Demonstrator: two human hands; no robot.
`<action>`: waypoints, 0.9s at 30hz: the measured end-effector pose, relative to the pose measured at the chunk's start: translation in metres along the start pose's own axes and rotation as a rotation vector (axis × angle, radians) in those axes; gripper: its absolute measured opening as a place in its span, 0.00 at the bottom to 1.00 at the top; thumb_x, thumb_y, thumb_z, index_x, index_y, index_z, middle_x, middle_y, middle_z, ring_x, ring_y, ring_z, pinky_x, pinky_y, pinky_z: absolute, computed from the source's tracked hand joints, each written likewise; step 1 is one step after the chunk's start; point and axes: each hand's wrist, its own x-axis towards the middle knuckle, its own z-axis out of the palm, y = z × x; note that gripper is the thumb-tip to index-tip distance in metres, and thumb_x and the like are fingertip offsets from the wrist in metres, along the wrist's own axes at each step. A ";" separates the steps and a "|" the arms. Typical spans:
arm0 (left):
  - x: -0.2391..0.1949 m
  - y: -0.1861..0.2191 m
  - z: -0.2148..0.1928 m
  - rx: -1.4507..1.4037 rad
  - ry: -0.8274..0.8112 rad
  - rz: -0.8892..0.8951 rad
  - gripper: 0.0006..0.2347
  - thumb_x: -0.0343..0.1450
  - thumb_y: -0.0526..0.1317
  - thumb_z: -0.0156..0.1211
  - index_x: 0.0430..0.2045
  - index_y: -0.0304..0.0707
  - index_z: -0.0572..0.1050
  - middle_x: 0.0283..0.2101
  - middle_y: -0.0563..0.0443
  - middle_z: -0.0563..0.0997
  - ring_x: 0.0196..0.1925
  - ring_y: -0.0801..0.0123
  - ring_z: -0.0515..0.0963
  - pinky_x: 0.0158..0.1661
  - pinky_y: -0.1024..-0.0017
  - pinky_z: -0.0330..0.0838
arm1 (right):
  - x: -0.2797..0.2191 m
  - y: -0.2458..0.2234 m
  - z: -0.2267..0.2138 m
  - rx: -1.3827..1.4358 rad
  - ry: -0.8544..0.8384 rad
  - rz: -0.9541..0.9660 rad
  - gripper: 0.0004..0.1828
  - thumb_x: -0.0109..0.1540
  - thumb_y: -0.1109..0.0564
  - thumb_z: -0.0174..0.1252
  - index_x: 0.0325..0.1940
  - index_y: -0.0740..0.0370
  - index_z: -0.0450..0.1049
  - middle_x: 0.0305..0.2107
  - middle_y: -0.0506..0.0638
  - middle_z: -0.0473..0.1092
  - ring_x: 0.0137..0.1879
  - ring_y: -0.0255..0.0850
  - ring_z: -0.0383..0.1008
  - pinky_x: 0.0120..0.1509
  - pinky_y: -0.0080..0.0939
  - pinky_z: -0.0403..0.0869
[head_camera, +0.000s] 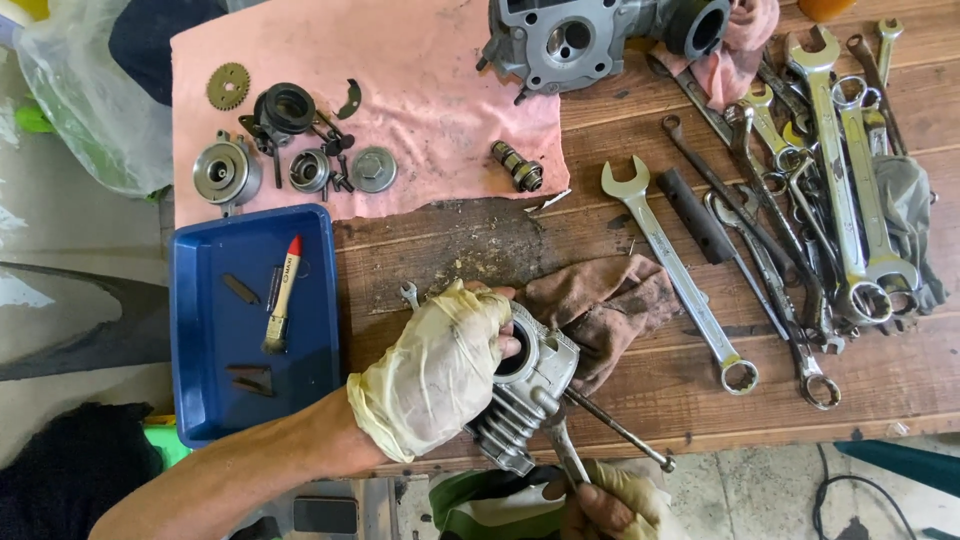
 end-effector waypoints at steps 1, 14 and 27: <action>-0.007 0.005 0.011 -0.001 0.000 0.001 0.11 0.70 0.28 0.59 0.46 0.37 0.76 0.31 0.48 0.71 0.24 0.69 0.71 0.21 0.80 0.57 | 0.006 -0.011 -0.010 -0.001 -0.001 0.000 0.22 0.50 0.54 0.63 0.23 0.85 0.80 0.10 0.72 0.72 0.07 0.41 0.58 0.10 0.33 0.46; -0.042 0.027 0.067 0.394 0.210 0.034 0.17 0.73 0.37 0.51 0.54 0.28 0.76 0.30 0.48 0.73 0.25 0.74 0.74 0.23 0.81 0.60 | 0.049 -0.089 -0.085 -1.168 -0.270 -0.186 0.36 0.60 0.48 0.56 0.72 0.44 0.57 0.36 0.46 0.66 0.32 0.43 0.76 0.39 0.44 0.75; -0.025 0.020 0.031 0.667 0.102 0.116 0.18 0.74 0.35 0.54 0.59 0.30 0.75 0.38 0.46 0.79 0.35 0.73 0.81 0.31 0.80 0.69 | 0.113 -0.130 -0.025 -1.595 -0.435 -0.562 0.31 0.62 0.48 0.56 0.70 0.27 0.66 0.53 0.45 0.73 0.35 0.55 0.81 0.37 0.59 0.80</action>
